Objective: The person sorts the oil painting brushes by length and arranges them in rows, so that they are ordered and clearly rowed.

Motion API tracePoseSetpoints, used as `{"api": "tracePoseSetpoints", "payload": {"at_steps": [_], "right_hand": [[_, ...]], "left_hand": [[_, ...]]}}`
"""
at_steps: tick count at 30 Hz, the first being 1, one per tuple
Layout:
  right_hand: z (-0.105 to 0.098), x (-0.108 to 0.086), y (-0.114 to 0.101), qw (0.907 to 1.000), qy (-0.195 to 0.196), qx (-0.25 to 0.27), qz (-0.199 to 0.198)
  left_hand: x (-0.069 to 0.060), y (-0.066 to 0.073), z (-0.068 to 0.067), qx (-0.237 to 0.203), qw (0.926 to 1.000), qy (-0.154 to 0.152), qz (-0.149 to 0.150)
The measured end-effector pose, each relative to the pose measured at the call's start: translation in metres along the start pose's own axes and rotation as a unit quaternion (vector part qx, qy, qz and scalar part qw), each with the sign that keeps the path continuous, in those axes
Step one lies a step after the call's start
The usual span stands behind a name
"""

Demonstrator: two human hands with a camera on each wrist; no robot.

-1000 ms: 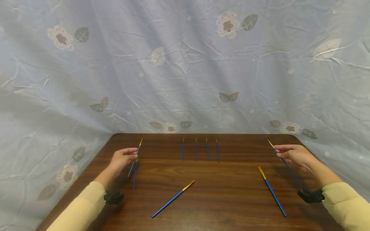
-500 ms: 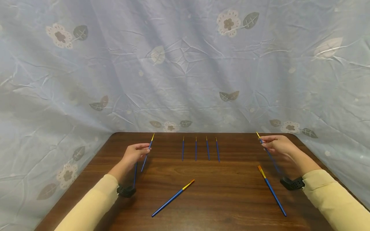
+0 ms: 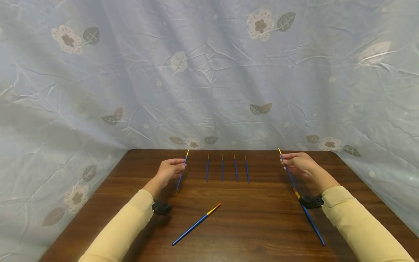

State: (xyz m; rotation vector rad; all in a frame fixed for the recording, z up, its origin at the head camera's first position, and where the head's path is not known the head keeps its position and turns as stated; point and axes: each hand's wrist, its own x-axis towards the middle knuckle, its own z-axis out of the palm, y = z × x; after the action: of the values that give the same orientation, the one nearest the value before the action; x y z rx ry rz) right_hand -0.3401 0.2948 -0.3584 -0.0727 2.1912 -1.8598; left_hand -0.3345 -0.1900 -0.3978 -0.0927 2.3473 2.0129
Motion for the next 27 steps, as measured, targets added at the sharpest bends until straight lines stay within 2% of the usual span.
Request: {"api": "tracePoseSetpoints", "payload": {"at_steps": [6, 11, 19, 27], "right_hand": [[0.01, 0.009, 0.003, 1.0, -0.001, -0.001, 0.01], [0.016, 0.017, 0.004, 0.9984, -0.016, 0.054, 0.004], [0.034, 0.031, 0.005, 0.9962, 0.045, 0.069, 0.027], [0.044, 0.045, 0.013, 0.9943, 0.059, 0.077, 0.045]], "left_hand": [[0.01, -0.003, 0.015, -0.022, 0.9997, 0.003, -0.011], [0.018, -0.005, 0.026, -0.028, 0.9994, 0.008, -0.019], [0.03, -0.002, 0.04, -0.032, 0.999, 0.021, -0.023], [0.039, -0.004, 0.048, -0.026, 0.9987, 0.023, -0.038]]}}
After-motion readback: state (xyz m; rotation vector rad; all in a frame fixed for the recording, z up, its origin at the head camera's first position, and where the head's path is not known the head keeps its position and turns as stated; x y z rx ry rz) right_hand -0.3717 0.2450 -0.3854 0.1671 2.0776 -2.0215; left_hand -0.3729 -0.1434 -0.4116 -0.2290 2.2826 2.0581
